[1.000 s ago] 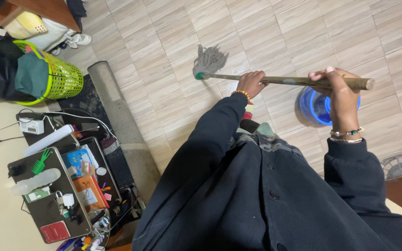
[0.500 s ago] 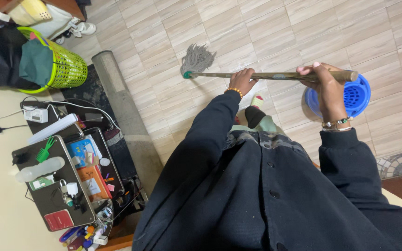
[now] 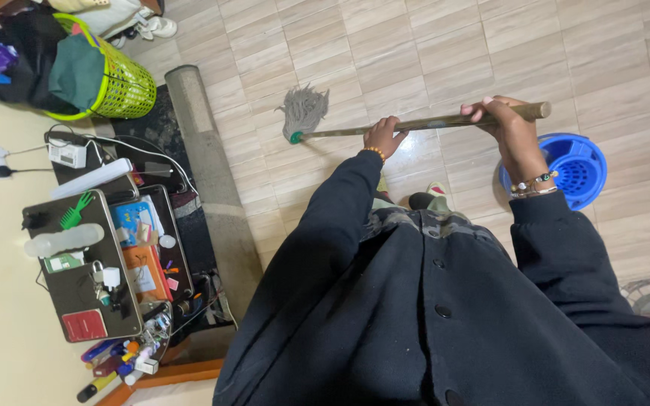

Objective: The person mops a tiled floor using a mop and a bucket of water, moving the tool across the floor in long strokes while standing in a room with a bed and a clothing shelf.

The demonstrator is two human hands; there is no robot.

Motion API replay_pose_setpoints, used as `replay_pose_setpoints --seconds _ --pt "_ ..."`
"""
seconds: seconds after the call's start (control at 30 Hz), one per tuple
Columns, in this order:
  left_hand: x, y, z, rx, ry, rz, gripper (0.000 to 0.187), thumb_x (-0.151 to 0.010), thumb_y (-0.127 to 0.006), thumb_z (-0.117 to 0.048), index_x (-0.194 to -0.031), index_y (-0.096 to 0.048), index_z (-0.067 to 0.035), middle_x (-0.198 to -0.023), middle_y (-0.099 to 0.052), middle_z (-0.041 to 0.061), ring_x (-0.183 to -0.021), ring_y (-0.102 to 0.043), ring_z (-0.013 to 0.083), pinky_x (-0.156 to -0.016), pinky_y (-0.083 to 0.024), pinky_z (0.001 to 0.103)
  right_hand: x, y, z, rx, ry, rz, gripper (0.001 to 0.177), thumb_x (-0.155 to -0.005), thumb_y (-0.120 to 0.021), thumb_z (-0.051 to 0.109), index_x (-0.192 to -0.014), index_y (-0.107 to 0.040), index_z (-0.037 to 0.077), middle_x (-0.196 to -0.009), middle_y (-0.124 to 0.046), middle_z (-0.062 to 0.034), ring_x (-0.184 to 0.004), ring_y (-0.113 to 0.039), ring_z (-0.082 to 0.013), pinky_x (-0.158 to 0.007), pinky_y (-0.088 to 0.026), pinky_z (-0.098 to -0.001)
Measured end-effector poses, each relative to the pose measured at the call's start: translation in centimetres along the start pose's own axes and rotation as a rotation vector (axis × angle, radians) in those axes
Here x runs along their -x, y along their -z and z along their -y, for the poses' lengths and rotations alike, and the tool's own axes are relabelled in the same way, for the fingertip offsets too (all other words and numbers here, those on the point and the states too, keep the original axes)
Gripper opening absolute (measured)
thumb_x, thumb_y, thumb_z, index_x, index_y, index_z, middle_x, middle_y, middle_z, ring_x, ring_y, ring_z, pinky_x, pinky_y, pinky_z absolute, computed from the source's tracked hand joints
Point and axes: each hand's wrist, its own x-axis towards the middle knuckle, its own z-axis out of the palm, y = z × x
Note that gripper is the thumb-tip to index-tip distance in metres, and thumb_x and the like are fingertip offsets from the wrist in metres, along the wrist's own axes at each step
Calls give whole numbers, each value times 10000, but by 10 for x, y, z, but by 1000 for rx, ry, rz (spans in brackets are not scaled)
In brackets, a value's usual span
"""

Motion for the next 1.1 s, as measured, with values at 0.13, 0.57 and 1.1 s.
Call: replay_pose_setpoints --seconds 0.13,0.57,1.1 --pt "11 -14 -11 32 50 -43 405 -901 -681 -471 -1204 -604 -214 -1255 -646 28 -1231 -587 269 -980 -448 496 -15 21 -10 -30 77 51 269 -1032 -529 103 -814 -640 -9 -903 -682 -173 -1050 -716 -292 -1057 -542 -438" --pt "44 -82 -105 160 -104 -227 1171 -844 -768 -446 -1639 24 -114 -1709 -44 260 -1582 -68 459 -1220 -188 557 -11 66 36 -82 217 93 337 -1004 -521 93 -675 -499 22 -675 -477 -110 -699 -534 -253 -959 -538 -448" --pt "35 -118 -198 621 -196 -277 1315 -713 -897 -221 -1621 37 -43 -1662 115 368 -1582 105 480 -1268 -90 534 54 107 82 214 416 205 400 -1033 -524 80 -646 -537 -20 -645 -539 -90 -686 -587 -192 -827 -528 -344"
